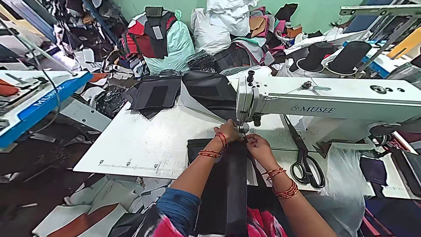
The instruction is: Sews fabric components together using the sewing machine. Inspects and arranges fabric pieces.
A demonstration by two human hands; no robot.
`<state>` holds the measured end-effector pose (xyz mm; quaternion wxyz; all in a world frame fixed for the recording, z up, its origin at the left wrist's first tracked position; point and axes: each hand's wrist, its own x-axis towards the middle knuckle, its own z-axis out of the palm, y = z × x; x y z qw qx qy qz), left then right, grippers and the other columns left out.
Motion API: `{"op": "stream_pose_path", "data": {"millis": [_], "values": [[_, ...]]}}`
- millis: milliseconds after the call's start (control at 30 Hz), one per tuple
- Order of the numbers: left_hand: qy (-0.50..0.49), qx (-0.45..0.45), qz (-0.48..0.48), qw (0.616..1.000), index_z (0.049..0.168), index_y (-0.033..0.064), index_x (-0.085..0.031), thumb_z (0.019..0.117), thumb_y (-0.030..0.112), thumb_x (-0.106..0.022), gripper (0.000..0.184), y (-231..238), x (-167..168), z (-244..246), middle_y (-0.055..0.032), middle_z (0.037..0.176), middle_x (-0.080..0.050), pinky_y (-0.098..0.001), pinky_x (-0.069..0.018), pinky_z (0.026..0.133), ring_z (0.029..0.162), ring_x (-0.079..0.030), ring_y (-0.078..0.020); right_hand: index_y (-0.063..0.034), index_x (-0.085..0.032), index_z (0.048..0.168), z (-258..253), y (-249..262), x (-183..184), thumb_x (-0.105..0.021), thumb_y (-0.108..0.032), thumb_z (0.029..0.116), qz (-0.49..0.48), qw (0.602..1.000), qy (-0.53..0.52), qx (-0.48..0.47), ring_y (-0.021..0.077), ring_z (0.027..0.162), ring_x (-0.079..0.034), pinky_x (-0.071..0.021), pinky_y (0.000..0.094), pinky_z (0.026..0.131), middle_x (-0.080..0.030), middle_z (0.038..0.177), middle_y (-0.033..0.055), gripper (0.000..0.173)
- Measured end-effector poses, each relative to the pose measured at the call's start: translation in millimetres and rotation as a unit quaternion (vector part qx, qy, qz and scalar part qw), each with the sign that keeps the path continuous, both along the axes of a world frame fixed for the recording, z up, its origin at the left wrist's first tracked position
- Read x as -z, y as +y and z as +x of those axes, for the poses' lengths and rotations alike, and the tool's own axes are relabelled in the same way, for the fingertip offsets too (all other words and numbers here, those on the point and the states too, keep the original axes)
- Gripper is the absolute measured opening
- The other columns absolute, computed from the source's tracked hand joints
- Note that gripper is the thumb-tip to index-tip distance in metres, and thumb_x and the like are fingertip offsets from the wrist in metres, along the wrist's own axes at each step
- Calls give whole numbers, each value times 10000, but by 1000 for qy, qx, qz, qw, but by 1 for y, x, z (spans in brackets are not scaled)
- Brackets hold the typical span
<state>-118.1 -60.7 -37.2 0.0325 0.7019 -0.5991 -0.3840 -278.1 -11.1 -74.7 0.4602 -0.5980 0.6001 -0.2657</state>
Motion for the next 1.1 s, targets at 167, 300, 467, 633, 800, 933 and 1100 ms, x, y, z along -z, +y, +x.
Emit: {"op": "stream_pose_path", "data": {"millis": [167,300,467,633,800,933,1100], "values": [[7,-9,-18,1000,1367,51,-525,809,257,-873,689,-5,5,2,-205,1193,-679,-690,-291,1090,1206,-593,-387,6,-638,1269,-1,0,3,-599,-19,936,-6,1000,-19,-3,90,724,-580,-493,249,679,-657,928,93,336],[20,-16,-30,999,1356,40,-530,800,242,-879,687,-8,7,4,-203,1172,-683,-695,-305,1077,1191,-601,-388,3,-647,1255,-3,0,4,-620,-20,930,-9,1000,-27,-1,79,730,-587,-497,232,682,-655,923,82,327],[48,-29,-57,997,1323,43,-550,779,223,-885,663,-8,14,7,-186,1113,-696,-689,-309,1071,1154,-610,-380,5,-652,1246,-1,2,6,-634,-13,921,-13,999,-40,13,61,709,-588,-494,213,658,-657,905,70,326],[64,-45,-72,994,1282,52,-570,764,203,-889,627,-6,18,7,-172,1119,-695,-680,-317,1062,1139,-619,-356,21,-666,1224,-1,4,8,-645,-4,912,-24,997,-62,28,51,691,-585,-493,202,646,-668,891,63,314],[68,-46,-66,994,1302,59,-569,785,205,-875,619,-3,17,6,-180,1153,-687,-676,-299,1081,1173,-598,-370,21,-694,1202,0,8,10,-636,-3,911,-54,997,-42,31,64,750,-592,-498,203,686,-663,961,99,298],[58,-39,-64,996,1335,82,-569,828,251,-847,602,1,15,6,-183,1196,-672,-656,-294,1093,1216,-569,-384,38,-705,1213,3,12,4,-607,1,932,-79,997,23,2,127,832,-606,-509,234,757,-644,1029,167,300],[93,-33,-115,988,1261,46,-591,866,238,-826,498,10,25,10,-174,1104,-689,-635,-278,1096,1176,-569,-381,41,-708,1221,12,17,-6,-558,15,965,-109,985,126,-42,206,884,-598,-508,276,800,-609,1044,197,299]]}}
